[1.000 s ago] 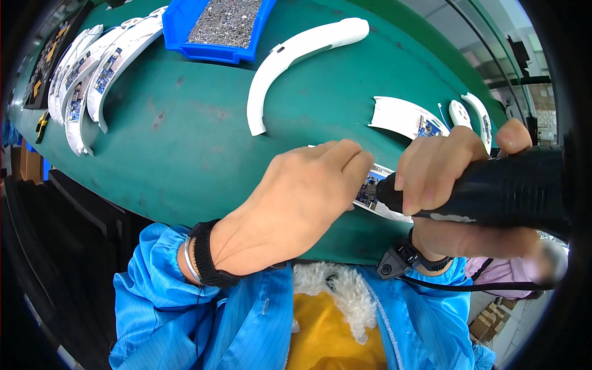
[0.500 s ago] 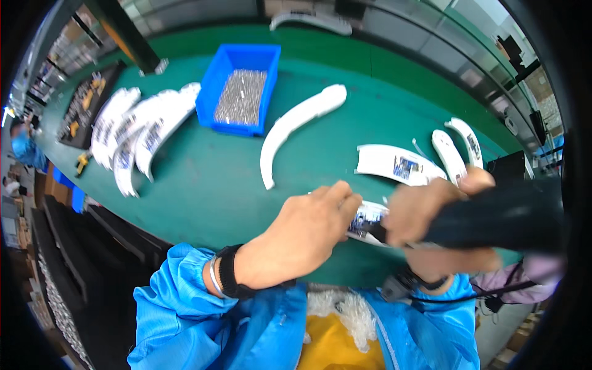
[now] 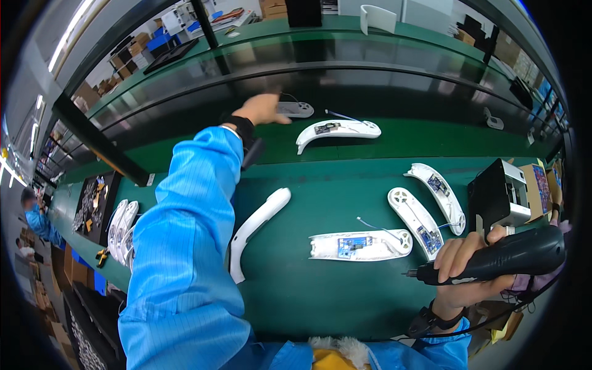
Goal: Assemble internal PCB components and internal wiring into plastic device housings using an electric screwdriver.
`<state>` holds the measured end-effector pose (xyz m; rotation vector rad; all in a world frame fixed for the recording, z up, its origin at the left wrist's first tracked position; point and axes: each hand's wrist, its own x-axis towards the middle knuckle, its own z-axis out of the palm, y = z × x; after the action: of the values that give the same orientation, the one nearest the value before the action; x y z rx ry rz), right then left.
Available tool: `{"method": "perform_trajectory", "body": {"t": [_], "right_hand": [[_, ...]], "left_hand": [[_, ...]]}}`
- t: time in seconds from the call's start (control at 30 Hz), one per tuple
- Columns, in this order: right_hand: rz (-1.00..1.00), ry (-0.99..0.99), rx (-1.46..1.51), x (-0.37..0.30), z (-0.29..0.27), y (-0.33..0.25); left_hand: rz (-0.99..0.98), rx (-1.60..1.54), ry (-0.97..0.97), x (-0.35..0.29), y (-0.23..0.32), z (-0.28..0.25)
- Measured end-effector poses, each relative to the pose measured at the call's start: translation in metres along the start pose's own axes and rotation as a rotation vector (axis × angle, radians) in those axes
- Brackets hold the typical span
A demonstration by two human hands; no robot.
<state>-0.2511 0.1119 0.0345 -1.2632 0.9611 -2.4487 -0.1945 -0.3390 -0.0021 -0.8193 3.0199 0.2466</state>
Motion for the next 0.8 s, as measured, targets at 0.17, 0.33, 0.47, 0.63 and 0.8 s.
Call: {"method": "perform_trajectory", "body": {"t": [0.17,0.33,0.47,0.63,0.8], "right_hand": [[0.048,0.041,0.002,-0.001,-0.005,0.007],[0.148,0.097,0.111,-0.002,0.001,-0.003],[0.144,0.044,0.129,0.0,-0.002,-0.01],[0.1,-0.064,0.12,-0.007,0.016,-0.008],[0.143,-0.131,0.12,-0.015,0.033,-0.004]], "left_hand": [[-0.106,0.256,-0.095,0.012,-0.042,0.01],[-0.188,0.516,0.124,-0.057,-0.002,-0.077],[0.279,0.011,0.487,-0.191,0.073,-0.1],[0.172,-0.165,0.028,-0.333,0.174,-0.015],[0.259,-0.252,0.056,-0.353,0.183,0.032]]}}
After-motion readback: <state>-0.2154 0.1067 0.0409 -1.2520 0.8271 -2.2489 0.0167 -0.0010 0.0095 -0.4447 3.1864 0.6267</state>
